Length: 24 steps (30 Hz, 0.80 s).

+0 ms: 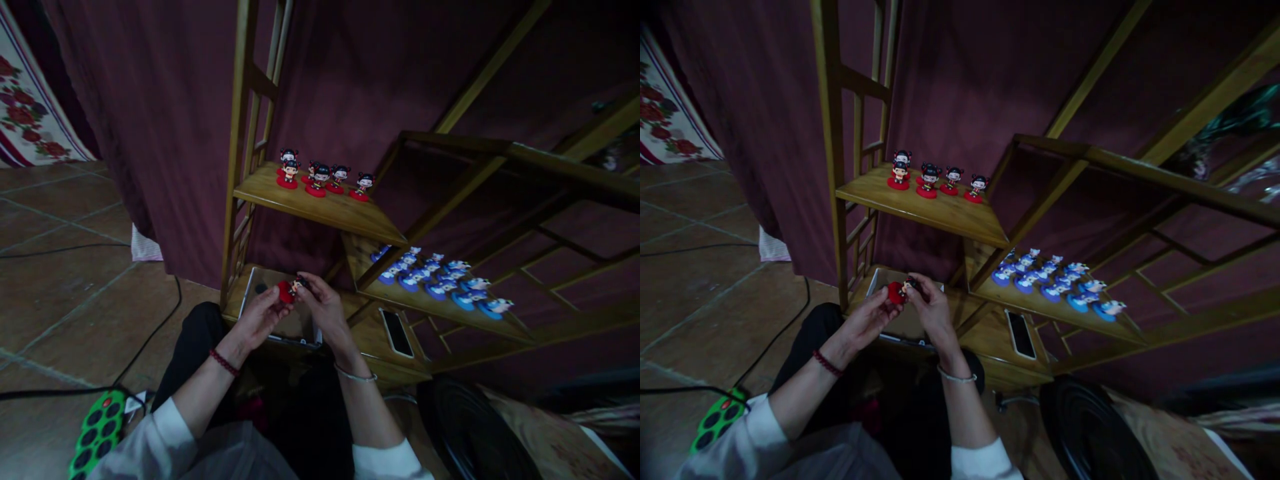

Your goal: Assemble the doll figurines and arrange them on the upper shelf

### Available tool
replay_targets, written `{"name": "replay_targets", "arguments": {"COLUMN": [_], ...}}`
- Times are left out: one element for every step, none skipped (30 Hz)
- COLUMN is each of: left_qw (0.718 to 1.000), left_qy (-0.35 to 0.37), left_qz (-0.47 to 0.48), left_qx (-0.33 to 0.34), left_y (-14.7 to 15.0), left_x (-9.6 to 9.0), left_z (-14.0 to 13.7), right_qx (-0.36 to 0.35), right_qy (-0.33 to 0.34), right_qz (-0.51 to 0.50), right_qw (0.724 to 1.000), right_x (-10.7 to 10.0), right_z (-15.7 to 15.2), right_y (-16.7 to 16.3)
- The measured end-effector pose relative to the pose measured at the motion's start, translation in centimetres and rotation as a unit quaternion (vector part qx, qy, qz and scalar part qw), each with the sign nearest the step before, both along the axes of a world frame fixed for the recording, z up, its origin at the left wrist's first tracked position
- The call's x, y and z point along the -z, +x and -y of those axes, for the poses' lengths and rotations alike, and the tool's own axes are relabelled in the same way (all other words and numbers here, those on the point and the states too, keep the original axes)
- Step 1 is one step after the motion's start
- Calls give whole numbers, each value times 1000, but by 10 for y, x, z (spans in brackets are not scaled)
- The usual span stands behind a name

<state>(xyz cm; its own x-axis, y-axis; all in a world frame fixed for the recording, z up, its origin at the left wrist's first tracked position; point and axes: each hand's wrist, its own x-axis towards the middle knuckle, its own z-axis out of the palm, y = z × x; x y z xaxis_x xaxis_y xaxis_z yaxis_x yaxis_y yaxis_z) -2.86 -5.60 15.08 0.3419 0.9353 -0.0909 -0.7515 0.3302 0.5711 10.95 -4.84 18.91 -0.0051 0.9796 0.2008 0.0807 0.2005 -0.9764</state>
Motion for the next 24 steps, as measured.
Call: {"name": "replay_targets", "arguments": {"left_qw": [1000, 1000, 1000, 1000, 999, 999, 998, 998, 998, 998, 997, 997, 997, 997, 996, 996, 996, 996, 996, 996, 996, 996, 995, 995], "left_qy": [4, 11, 19, 28, 38, 47, 54, 60, 65, 70, 74, 77, 80, 82, 84, 86, 88, 89, 90, 91, 91, 92, 93, 94], "left_qz": [1, 3, 5, 8, 10, 11, 11, 10, 8, 6, 4, 3, 2, 1, 0, -1, -2, -3, -3, -4, -3, -3, -2, -2], "left_qx": [-1, -3, -4, -5, -5, -4, -3, -3, -4, -5, -7, -8, -10, -12, -14, -16, -18, -19, -20, -20, -20, -20, -19, -18], "left_y": [-1, -1, -2, -3, -3, -4, -5, -5, -6, -7, -7, -8, -8, -9, -9, -9, -9, -10, -10, -10, -11, -11, -11, -11], "left_x": [-2, -5, -7, -9, -11, -14, -16, -19, -21, -23, -25, -27, -29, -30, -32, -33, -34, -35, -36, -37, -38, -39, -40, -41], "left_z": [1, 3, 4, 5, 7, 8, 10, 11, 12, 13, 14, 15, 16, 17, 17, 18, 19, 20, 21, 21, 22, 23, 24, 24], "right_qx": [-6, -12, -17, -22, -24, -26, -27, -28, -29, -30, -30, -30, -28, -25, -22, -22, -22, -22, -22, -22, -23, -24, -26, -29], "right_qy": [3, 4, 6, 8, 9, 11, 12, 11, 10, 9, 9, 10, 13, 16, 18, 19, 20, 21, 22, 23, 24, 25, 24, 23], "right_qz": [3, 6, 9, 12, 16, 19, 21, 22, 22, 23, 25, 28, 32, 35, 37, 39, 40, 40, 40, 41, 42, 43, 43, 44], "right_qw": [1000, 1000, 1000, 1000, 1000, 999, 999, 999, 999, 999, 999, 999, 999, 999, 999, 999, 999, 999, 999, 999, 999, 998, 998, 998], "right_x": [-4, -7, -11, -14, -17, -20, -23, -26, -28, -30, -32, -34, -36, -37, -38, -39, -40, -41, -42, -42, -43, -44, -45, -46], "right_z": [2, 4, 6, 8, 9, 11, 13, 14, 15, 16, 17, 18, 19, 19, 20, 20, 20, 21, 21, 21, 21, 22, 22, 22], "right_y": [0, 0, 1, 1, 1, 1, 1, 1, 1, 0, 0, -1, -2, -3, -3, -4, -5, -5, -6, -6, -6, -6, -6, -6]}}
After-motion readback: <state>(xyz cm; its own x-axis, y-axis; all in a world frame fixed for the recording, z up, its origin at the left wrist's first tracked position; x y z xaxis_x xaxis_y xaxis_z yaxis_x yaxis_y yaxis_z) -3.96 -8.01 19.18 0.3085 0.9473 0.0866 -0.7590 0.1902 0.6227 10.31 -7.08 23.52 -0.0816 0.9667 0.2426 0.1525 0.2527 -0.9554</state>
